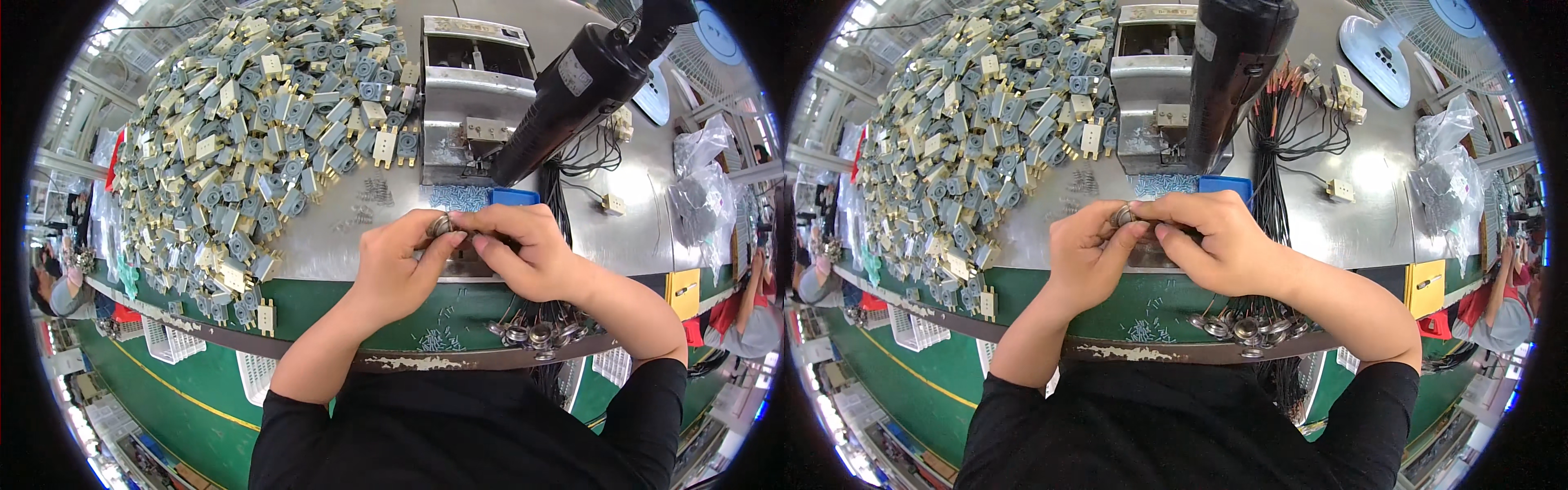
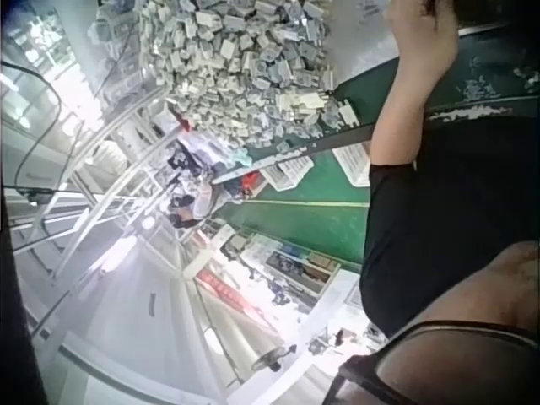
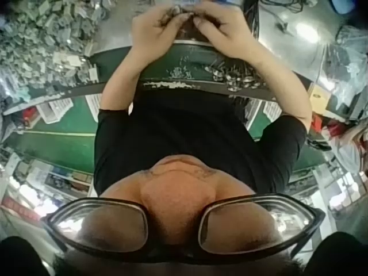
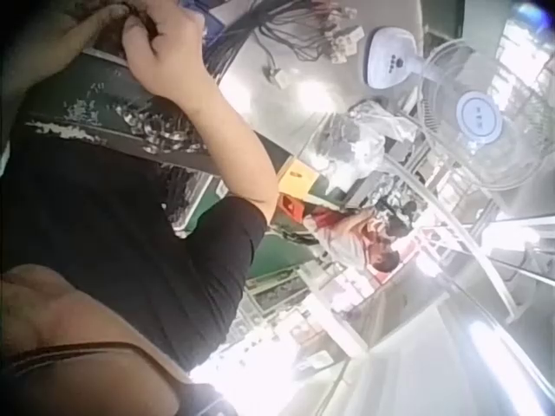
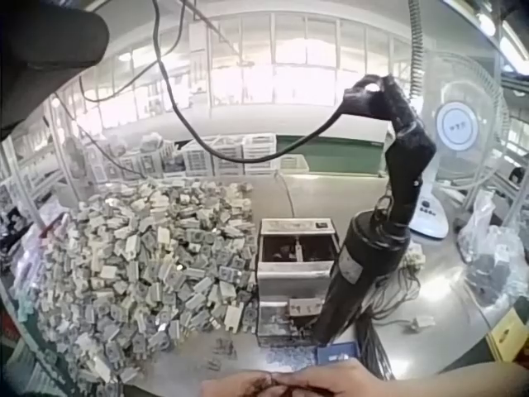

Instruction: Assembling small electronic components by attaching wires and using an electric screwdriver to fasten them.

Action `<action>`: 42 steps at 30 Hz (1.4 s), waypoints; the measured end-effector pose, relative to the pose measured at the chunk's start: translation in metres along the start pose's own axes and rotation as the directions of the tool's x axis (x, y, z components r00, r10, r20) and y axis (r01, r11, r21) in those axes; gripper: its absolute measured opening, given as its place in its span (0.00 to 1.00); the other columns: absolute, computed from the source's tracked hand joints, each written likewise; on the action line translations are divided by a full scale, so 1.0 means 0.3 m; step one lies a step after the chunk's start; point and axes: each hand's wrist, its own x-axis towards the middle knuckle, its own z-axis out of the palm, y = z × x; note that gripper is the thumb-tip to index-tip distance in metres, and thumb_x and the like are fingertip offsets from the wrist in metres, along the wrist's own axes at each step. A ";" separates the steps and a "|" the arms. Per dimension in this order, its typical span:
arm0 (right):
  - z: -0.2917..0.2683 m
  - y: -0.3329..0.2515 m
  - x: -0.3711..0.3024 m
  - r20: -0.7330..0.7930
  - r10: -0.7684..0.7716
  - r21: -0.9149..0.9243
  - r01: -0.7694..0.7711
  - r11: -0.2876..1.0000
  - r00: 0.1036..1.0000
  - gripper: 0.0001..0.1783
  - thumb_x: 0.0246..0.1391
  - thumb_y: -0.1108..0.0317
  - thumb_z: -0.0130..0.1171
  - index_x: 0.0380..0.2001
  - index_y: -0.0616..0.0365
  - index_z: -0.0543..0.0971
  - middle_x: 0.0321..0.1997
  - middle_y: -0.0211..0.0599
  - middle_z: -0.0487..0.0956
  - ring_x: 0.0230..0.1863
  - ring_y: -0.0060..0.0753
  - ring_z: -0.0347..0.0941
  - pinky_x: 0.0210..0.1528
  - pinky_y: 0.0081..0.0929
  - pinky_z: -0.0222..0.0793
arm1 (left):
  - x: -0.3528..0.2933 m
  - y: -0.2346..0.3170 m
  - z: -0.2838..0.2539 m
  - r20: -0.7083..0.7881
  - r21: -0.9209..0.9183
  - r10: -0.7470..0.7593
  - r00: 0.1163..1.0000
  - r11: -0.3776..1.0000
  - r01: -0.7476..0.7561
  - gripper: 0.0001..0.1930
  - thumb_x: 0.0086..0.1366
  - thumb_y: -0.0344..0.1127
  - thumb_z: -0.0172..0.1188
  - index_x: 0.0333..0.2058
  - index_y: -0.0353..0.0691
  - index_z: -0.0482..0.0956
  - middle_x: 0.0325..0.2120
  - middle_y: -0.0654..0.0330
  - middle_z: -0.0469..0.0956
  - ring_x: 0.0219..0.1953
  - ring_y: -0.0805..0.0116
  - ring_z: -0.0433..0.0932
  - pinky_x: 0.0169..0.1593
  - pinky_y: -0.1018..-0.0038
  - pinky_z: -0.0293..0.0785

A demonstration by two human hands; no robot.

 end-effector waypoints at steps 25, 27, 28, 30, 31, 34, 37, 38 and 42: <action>-0.042 -0.030 -0.007 0.033 -0.058 -0.105 0.061 0.993 0.998 0.17 0.64 0.74 0.61 0.55 0.65 0.84 0.28 0.42 0.82 0.28 0.36 0.77 0.32 0.31 0.71 | -0.016 -0.017 0.045 -0.008 -0.407 0.025 1.000 0.913 -0.026 0.08 0.77 0.29 0.58 0.48 0.28 0.78 0.36 0.55 0.85 0.37 0.70 0.86 0.44 0.74 0.83; -0.037 -0.034 -0.008 -0.005 -0.034 -0.090 0.034 0.995 0.999 0.18 0.64 0.75 0.60 0.56 0.66 0.84 0.30 0.43 0.83 0.29 0.37 0.79 0.34 0.30 0.73 | -0.009 -0.016 0.054 0.112 -0.655 -0.102 0.988 0.741 0.151 0.11 0.80 0.35 0.55 0.43 0.31 0.78 0.34 0.57 0.85 0.33 0.74 0.84 0.38 0.76 0.81; -0.034 -0.034 -0.009 -0.045 -0.007 -0.073 0.003 0.997 0.999 0.18 0.64 0.75 0.59 0.56 0.66 0.83 0.32 0.44 0.85 0.31 0.38 0.81 0.36 0.30 0.75 | -0.008 -0.016 0.050 0.108 -0.655 -0.103 0.989 0.741 0.149 0.11 0.80 0.35 0.55 0.43 0.31 0.78 0.34 0.57 0.85 0.33 0.74 0.84 0.38 0.76 0.81; -0.042 -0.056 -0.002 -0.011 0.029 -0.065 -0.030 0.997 1.000 0.18 0.64 0.75 0.59 0.56 0.66 0.83 0.33 0.45 0.85 0.33 0.38 0.82 0.38 0.30 0.76 | -0.006 -0.015 0.039 0.167 -0.516 -0.061 0.984 0.845 0.140 0.17 0.83 0.42 0.50 0.44 0.31 0.77 0.32 0.60 0.84 0.30 0.75 0.83 0.35 0.76 0.78; -0.044 -0.065 0.000 0.021 0.066 -0.060 -0.065 0.996 0.998 0.19 0.64 0.75 0.59 0.56 0.66 0.83 0.35 0.47 0.86 0.34 0.38 0.84 0.40 0.30 0.77 | -0.006 -0.020 0.038 0.165 -0.517 -0.062 0.984 0.844 0.140 0.17 0.83 0.42 0.50 0.44 0.31 0.77 0.32 0.60 0.84 0.30 0.75 0.83 0.35 0.76 0.78; -0.039 -0.035 0.010 0.022 -0.049 -0.083 0.051 0.995 0.999 0.19 0.64 0.75 0.59 0.57 0.66 0.83 0.36 0.48 0.87 0.34 0.38 0.84 0.40 0.30 0.77 | -0.005 -0.017 0.037 0.125 -0.404 0.018 0.992 0.914 0.034 0.18 0.83 0.43 0.49 0.46 0.31 0.76 0.32 0.59 0.83 0.28 0.75 0.82 0.33 0.77 0.77; -0.027 -0.038 0.013 0.012 -0.027 -0.072 0.027 0.997 1.000 0.19 0.64 0.76 0.59 0.57 0.66 0.83 0.36 0.48 0.87 0.33 0.41 0.84 0.40 0.30 0.77 | -0.005 0.004 0.028 0.077 -0.326 0.017 0.997 0.945 0.009 0.19 0.84 0.44 0.44 0.49 0.32 0.75 0.31 0.59 0.84 0.28 0.75 0.82 0.33 0.79 0.75; -0.022 -0.032 0.010 0.013 -0.027 -0.073 0.028 0.997 1.000 0.19 0.64 0.76 0.59 0.57 0.66 0.83 0.36 0.48 0.87 0.33 0.41 0.84 0.40 0.30 0.77 | -0.008 -0.002 0.019 0.123 -0.331 -0.016 0.992 0.942 0.056 0.19 0.84 0.44 0.44 0.51 0.32 0.74 0.30 0.59 0.84 0.27 0.75 0.82 0.32 0.80 0.75; -0.047 -0.059 0.006 0.079 -0.051 -0.121 0.061 0.991 0.996 0.21 0.62 0.77 0.60 0.58 0.65 0.83 0.35 0.48 0.86 0.31 0.42 0.83 0.39 0.29 0.77 | 0.009 -0.007 -0.031 0.318 -0.322 -0.065 0.946 0.931 0.173 0.19 0.84 0.43 0.44 0.53 0.31 0.73 0.27 0.56 0.84 0.24 0.72 0.83 0.29 0.79 0.76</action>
